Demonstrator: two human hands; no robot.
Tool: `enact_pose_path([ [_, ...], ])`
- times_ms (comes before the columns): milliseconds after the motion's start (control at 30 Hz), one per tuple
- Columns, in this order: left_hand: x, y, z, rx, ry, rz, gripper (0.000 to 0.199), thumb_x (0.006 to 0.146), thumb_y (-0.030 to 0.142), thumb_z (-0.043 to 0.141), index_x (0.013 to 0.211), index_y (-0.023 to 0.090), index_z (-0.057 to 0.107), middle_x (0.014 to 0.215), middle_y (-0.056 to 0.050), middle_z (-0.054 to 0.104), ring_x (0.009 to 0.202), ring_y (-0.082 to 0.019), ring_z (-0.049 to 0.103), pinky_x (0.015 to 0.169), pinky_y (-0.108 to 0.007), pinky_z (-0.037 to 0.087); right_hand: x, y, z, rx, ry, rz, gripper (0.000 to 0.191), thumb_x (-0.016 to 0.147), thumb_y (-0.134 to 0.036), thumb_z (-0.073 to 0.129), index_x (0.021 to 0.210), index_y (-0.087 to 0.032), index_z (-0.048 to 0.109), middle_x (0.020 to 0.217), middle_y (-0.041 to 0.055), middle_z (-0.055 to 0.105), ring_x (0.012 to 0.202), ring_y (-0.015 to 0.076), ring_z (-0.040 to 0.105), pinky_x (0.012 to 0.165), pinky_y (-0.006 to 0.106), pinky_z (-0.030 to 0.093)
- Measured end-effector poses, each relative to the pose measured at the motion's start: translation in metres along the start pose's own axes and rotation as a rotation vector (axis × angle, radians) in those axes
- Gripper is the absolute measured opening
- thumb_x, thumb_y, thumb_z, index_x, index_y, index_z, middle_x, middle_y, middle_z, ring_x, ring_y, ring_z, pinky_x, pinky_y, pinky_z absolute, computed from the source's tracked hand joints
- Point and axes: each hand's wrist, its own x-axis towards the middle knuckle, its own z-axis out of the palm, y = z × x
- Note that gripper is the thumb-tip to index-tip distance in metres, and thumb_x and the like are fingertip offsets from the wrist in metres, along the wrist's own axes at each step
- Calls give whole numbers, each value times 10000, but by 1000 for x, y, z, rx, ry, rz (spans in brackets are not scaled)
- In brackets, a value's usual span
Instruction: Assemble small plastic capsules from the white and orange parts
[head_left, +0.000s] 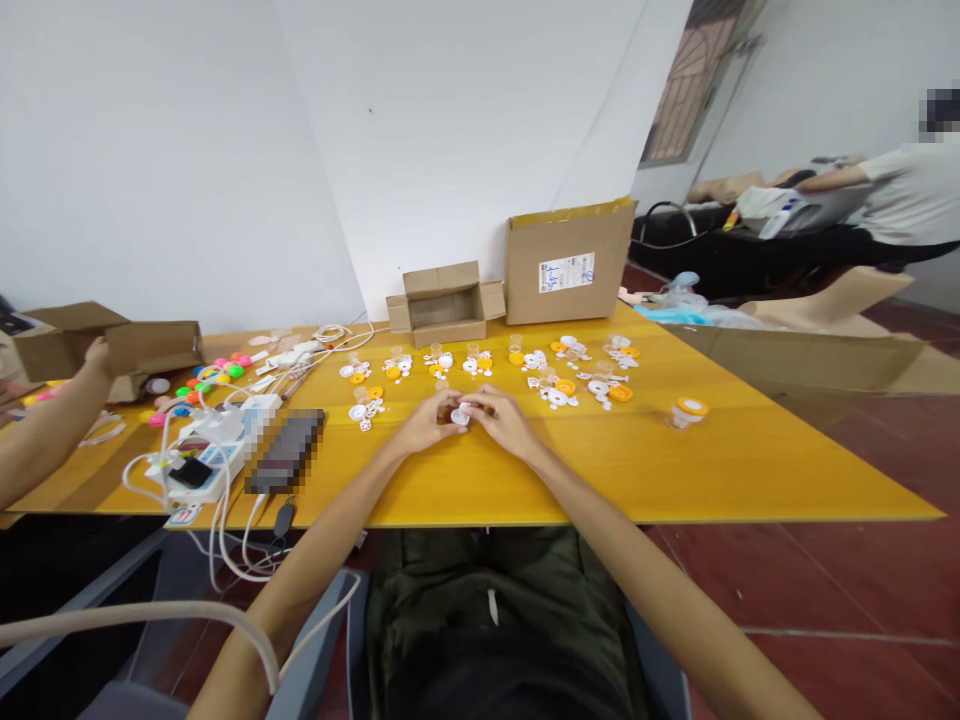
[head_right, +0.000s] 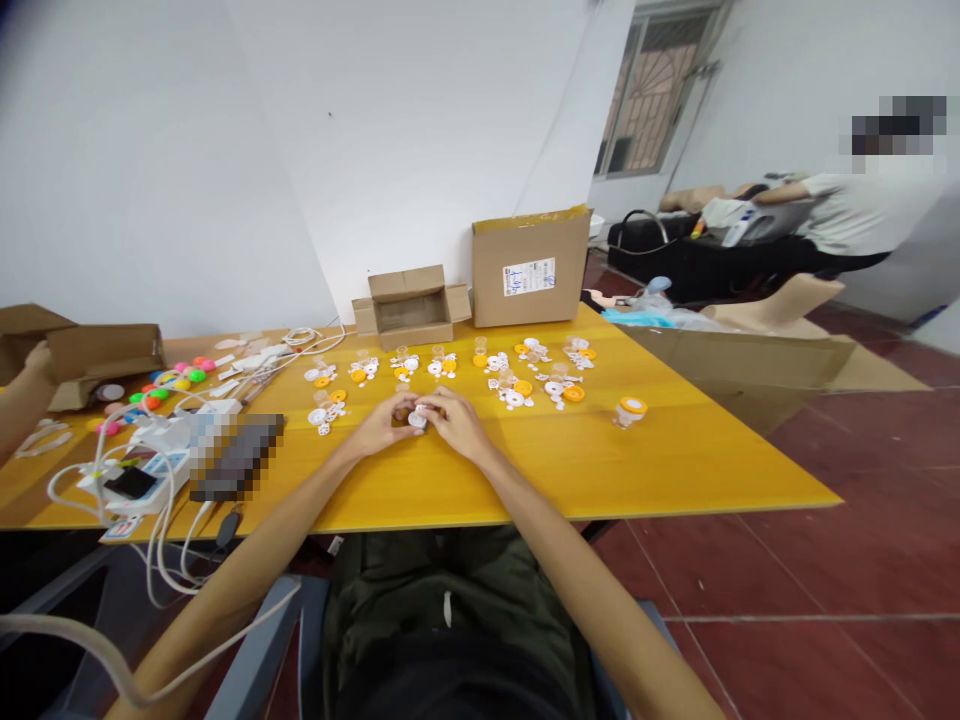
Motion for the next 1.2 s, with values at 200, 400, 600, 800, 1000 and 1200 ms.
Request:
enact_pose_path([
  [200, 0, -1, 0, -42, -32, -4, 487, 722, 350, 855, 1115, 169, 631, 1041, -71, 723, 945, -204, 670, 892, -339, 518, -1, -5, -1, -33, -25, -30, 188, 950, -259, 607, 936, -265, 795, 840, 25, 641, 759, 178, 596, 736, 294, 487],
  [400, 0, 1, 0, -34, -26, -9, 476, 712, 328, 856, 1103, 173, 634, 1020, -63, 720, 928, -202, 667, 881, -336, 519, -2, -6, -1, -78, -41, -50, 197, 960, -248, 597, 946, -269, 793, 861, 28, 638, 776, 179, 604, 746, 286, 488],
  [600, -1, 6, 0, -39, -23, -30, 462, 700, 335, 859, 1074, 175, 640, 1013, -51, 707, 913, -194, 664, 864, -328, 526, -3, -5, 0, -133, -46, -83, 211, 975, -246, 584, 1006, -278, 791, 892, 32, 652, 811, 179, 617, 763, 278, 488],
  [800, -1, 7, 1, -48, -15, -34, 445, 696, 324, 861, 1054, 174, 642, 1003, -47, 706, 898, -191, 666, 854, -326, 538, -4, -4, 1, -161, -43, -111, 227, 989, -266, 566, 1035, -284, 787, 899, 43, 651, 811, 189, 617, 762, 287, 494],
  [1000, -1, 6, 0, -43, -19, -41, 455, 701, 338, 865, 1062, 173, 643, 991, -48, 709, 898, -193, 672, 851, -327, 540, -5, -6, 2, -179, -43, -129, 232, 997, -277, 556, 1039, -288, 783, 890, 42, 645, 804, 187, 607, 770, 284, 495],
  [1200, -1, 4, 0, -49, -27, -30, 452, 715, 334, 854, 1072, 170, 632, 975, -39, 704, 881, -180, 668, 854, -322, 539, -4, -6, 2, -190, -49, -146, 235, 1005, -274, 546, 1017, -278, 781, 895, 44, 642, 810, 184, 604, 758, 277, 480],
])
